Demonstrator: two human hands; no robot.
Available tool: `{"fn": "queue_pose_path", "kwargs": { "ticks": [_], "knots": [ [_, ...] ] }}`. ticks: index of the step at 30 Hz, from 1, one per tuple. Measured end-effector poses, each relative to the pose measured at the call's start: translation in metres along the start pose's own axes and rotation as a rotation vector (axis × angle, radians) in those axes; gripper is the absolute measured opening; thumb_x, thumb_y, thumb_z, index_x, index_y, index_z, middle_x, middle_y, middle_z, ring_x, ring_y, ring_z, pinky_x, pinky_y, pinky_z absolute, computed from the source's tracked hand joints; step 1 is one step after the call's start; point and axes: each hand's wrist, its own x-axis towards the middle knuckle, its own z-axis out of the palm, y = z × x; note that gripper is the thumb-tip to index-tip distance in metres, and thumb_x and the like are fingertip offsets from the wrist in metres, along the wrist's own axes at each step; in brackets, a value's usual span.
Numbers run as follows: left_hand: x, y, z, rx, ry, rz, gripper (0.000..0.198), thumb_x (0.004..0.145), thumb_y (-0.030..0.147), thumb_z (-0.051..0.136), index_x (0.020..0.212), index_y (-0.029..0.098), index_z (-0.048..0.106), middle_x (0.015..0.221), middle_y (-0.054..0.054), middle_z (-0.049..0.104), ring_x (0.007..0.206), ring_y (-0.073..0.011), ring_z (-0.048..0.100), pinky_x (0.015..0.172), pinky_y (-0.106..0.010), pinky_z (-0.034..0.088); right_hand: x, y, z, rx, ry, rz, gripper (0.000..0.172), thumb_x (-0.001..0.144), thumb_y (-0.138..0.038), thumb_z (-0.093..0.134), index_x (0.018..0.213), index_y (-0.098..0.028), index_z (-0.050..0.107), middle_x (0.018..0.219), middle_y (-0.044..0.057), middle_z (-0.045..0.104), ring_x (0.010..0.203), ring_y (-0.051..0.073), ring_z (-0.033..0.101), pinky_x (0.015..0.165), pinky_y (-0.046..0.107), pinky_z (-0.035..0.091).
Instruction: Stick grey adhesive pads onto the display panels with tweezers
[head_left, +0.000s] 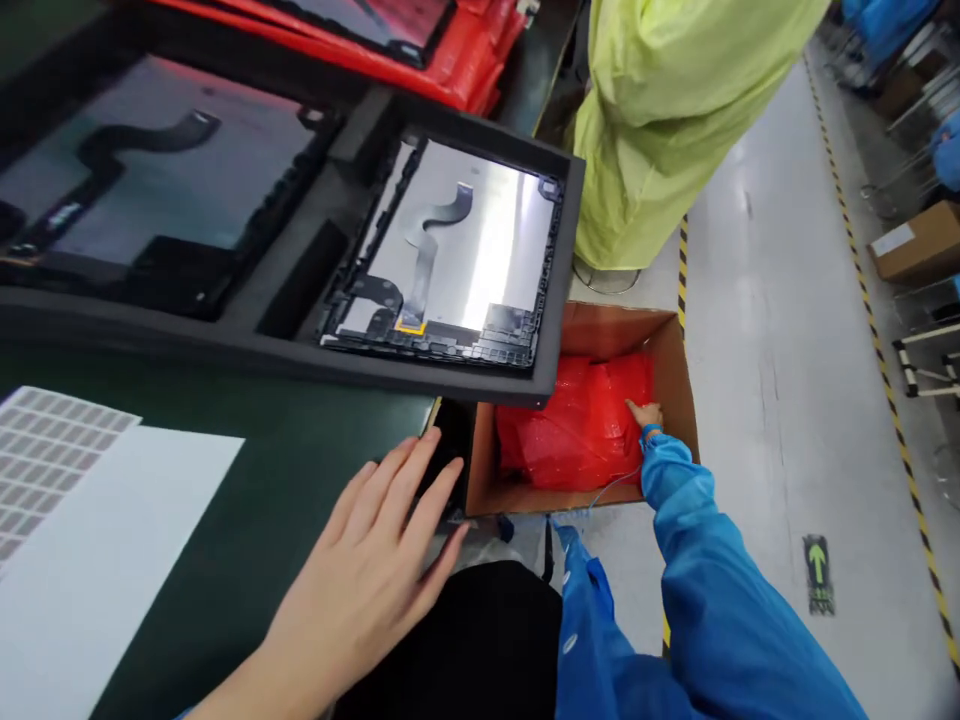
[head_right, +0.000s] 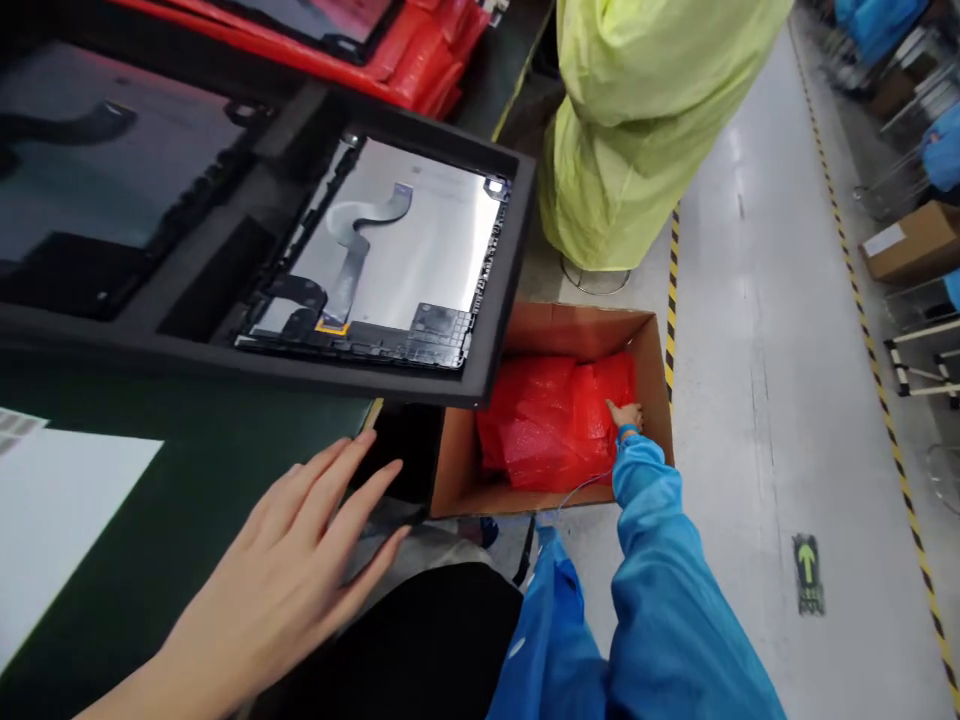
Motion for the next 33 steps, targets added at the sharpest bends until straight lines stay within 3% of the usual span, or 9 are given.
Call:
{"fn": "queue_pose_path", "kwargs": {
  "ticks": [4,8,14,18,23,29,33],
  "knots": [
    [0.002,0.004,-0.005,0.026,-0.006,-0.032,0.087,0.093,0.036,0.060,0.171,0.033,0.022,0.173,-0.012,0.031,0.150,-0.0449,0.047,0.123,-0.067,0.040,0.034,-0.014,0.034,-0.062,-0.039,0.024,0.042,0.103,-0.039,0.070,0.138,-0.017,0.062,0.140,0.013,0.064,0.119,0.029,0.068,0.099,0.051,0.060],
    [0.005,0.008,-0.006,0.074,-0.025,-0.061,0.089,0.092,0.038,0.059,0.172,0.034,0.020,0.171,-0.010,0.038,0.150,-0.0417,0.048,0.124,-0.064,0.039,0.058,-0.021,0.054,-0.100,-0.063,0.021,0.041,0.103,-0.037,0.071,0.138,-0.018,0.062,0.140,0.012,0.064,0.118,0.029,0.068,0.098,0.051,0.060],
    [0.009,0.009,-0.006,0.079,-0.030,-0.073,0.089,0.092,0.039,0.060,0.172,0.034,0.019,0.168,-0.010,0.043,0.150,-0.0406,0.049,0.120,-0.061,0.042,0.062,-0.024,0.061,-0.049,-0.057,-0.029,0.027,0.105,-0.035,0.067,0.130,-0.024,0.068,0.139,0.011,0.065,0.116,0.025,0.068,0.098,0.043,0.060],
    [0.011,0.009,-0.003,0.097,-0.009,-0.048,0.083,0.094,0.040,0.058,0.170,0.030,0.028,0.168,-0.014,0.043,0.152,-0.0410,0.046,0.117,-0.061,0.043,0.052,-0.019,0.057,0.080,-0.006,-0.077,0.036,0.102,-0.036,0.072,0.132,-0.017,0.067,0.137,0.014,0.065,0.118,0.028,0.069,0.098,0.044,0.060],
    [0.013,0.011,-0.003,0.122,-0.024,-0.043,0.056,0.098,0.043,0.056,0.148,0.019,0.062,0.164,-0.019,0.049,0.152,-0.0435,0.044,0.118,-0.062,0.042,0.031,0.002,0.022,0.318,0.091,-0.105,0.033,0.104,-0.035,0.070,0.132,-0.019,0.066,0.136,0.012,0.066,0.115,0.027,0.069,0.097,0.047,0.061],
    [0.017,0.010,0.000,0.113,-0.007,0.010,0.055,0.097,0.039,0.057,0.145,0.013,0.064,0.160,-0.023,0.051,0.152,-0.0459,0.041,0.120,-0.065,0.039,-0.003,0.014,-0.045,0.701,0.216,-0.243,0.031,0.103,-0.035,0.071,0.127,-0.016,0.068,0.128,0.010,0.070,0.107,0.025,0.072,0.090,0.044,0.063],
    [0.018,0.011,0.005,-0.002,0.043,-0.031,0.058,0.093,0.040,0.061,0.144,0.014,0.063,0.160,-0.023,0.051,0.153,-0.0451,0.040,0.123,-0.065,0.036,-0.034,0.019,-0.080,0.923,0.264,-0.379,0.028,0.103,-0.035,0.071,0.123,-0.015,0.069,0.120,0.008,0.072,0.098,0.022,0.074,0.083,0.039,0.064]
  ]
}}
